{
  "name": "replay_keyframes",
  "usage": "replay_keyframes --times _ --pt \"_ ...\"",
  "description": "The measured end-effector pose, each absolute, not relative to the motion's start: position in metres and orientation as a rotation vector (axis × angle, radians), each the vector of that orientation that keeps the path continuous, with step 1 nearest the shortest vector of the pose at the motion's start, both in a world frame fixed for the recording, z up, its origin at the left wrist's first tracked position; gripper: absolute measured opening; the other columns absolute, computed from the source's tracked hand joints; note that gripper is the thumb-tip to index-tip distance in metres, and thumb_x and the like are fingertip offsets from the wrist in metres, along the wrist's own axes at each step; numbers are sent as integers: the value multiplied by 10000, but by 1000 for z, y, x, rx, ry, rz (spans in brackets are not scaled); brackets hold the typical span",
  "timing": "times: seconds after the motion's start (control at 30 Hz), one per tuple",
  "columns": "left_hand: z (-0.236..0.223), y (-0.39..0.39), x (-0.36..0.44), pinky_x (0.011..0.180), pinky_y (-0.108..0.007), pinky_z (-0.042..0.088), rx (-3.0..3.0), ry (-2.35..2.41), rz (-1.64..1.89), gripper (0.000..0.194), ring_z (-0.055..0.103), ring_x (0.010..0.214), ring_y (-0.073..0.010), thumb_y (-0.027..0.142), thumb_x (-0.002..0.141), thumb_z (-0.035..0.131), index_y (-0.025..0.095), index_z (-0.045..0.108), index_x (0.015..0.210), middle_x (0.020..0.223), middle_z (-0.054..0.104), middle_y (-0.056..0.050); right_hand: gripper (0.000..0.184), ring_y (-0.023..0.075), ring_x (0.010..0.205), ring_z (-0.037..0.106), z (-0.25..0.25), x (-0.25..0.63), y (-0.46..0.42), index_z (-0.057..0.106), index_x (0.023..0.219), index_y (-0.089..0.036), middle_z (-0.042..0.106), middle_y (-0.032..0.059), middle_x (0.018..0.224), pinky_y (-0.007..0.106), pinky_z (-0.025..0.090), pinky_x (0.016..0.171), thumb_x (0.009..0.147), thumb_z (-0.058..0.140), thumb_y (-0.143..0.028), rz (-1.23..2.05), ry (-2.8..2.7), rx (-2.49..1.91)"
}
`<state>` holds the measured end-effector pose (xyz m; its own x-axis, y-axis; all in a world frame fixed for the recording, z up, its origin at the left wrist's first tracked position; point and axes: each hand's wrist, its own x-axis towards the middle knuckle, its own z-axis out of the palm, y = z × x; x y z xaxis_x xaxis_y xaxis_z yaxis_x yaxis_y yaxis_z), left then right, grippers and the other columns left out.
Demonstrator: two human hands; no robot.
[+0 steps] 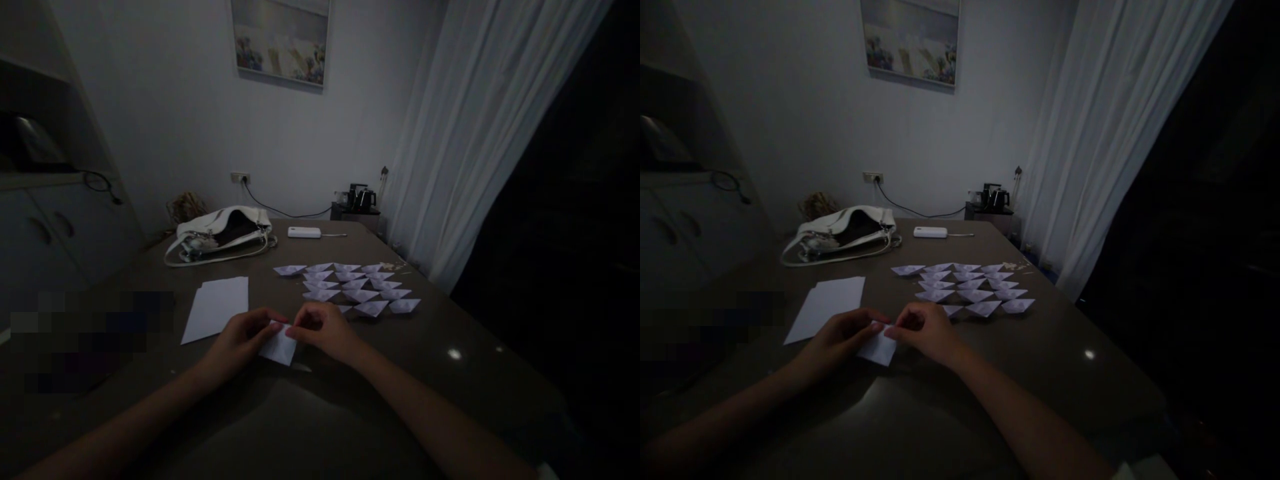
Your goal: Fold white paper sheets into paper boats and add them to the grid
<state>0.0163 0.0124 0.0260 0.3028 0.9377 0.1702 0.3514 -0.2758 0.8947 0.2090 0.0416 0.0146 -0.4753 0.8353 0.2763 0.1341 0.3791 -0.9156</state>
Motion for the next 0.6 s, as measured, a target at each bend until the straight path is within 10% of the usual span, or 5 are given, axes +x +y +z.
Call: replay_keyframes --times 0.6 --pt "30 18 15 574 -268 453 1763 1199 981 320 630 672 -220 465 742 616 154 674 785 705 695 -54 260 118 575 551 18 211 37 630 680 -168 593 -4 628 226 407 547 745 701 -409 929 -2090 -794"
